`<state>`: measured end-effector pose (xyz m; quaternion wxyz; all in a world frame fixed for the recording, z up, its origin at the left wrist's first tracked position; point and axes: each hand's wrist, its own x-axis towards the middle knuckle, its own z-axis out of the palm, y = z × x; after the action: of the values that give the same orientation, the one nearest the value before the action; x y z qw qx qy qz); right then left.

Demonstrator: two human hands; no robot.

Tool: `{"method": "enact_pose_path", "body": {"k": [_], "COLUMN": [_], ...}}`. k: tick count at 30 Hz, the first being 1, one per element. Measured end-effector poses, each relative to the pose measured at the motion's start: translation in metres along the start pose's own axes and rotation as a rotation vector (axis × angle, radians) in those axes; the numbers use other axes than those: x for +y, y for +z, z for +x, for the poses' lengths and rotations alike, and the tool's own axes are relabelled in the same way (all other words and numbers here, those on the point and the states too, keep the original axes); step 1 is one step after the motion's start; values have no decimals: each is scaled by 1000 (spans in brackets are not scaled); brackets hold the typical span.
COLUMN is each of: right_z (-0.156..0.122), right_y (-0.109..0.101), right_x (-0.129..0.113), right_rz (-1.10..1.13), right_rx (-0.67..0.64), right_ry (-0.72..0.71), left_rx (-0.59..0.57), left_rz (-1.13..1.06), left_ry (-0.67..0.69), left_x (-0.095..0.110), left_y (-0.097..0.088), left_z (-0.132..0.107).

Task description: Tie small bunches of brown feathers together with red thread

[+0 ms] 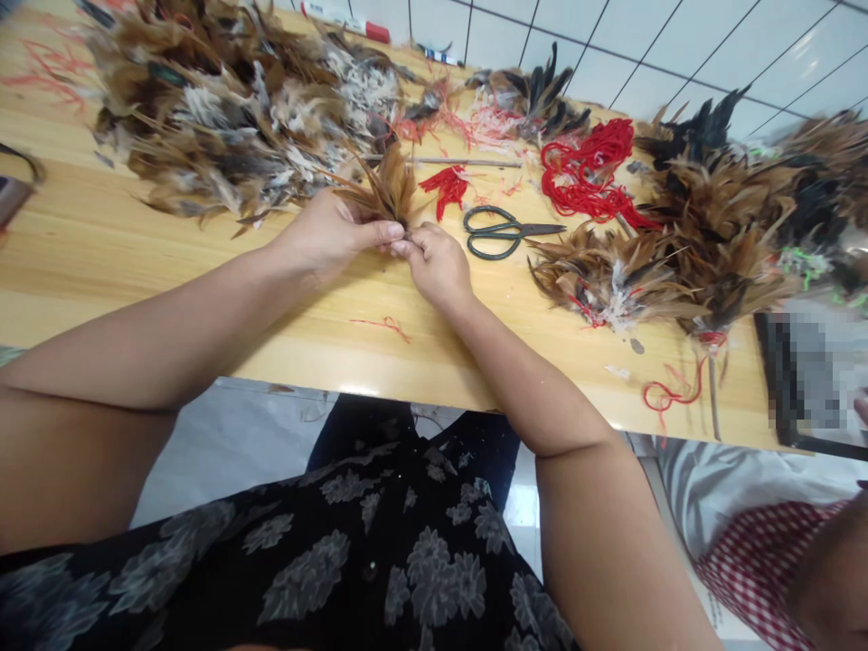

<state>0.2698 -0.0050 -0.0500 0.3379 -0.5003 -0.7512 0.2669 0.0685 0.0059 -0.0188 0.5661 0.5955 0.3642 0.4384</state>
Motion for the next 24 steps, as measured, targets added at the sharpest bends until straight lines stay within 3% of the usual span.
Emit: {"method": "enact_pose_path", "body": {"k": [5,12,16,20,24], "right_z": [0,9,4,-5,-5], "right_y": [1,-3,-7,-5,-1], "right_x": [-1,19,4,-14,-8], "right_rz": [157,430,625,759,808], "right_rx": [3,90,149,123,78], "right_ry": [41,197,259,265,199], "left_rx": [-33,53,4,-60,-73], "left_rz": [-24,-30,-84,-123,-138], "left_ry": [29,-15,-64,-57,-26], "left_x": [2,5,0,-5,-8], "left_y": [0,-6,-2,2,3], "left_z": [0,0,-1,-1,0]}}
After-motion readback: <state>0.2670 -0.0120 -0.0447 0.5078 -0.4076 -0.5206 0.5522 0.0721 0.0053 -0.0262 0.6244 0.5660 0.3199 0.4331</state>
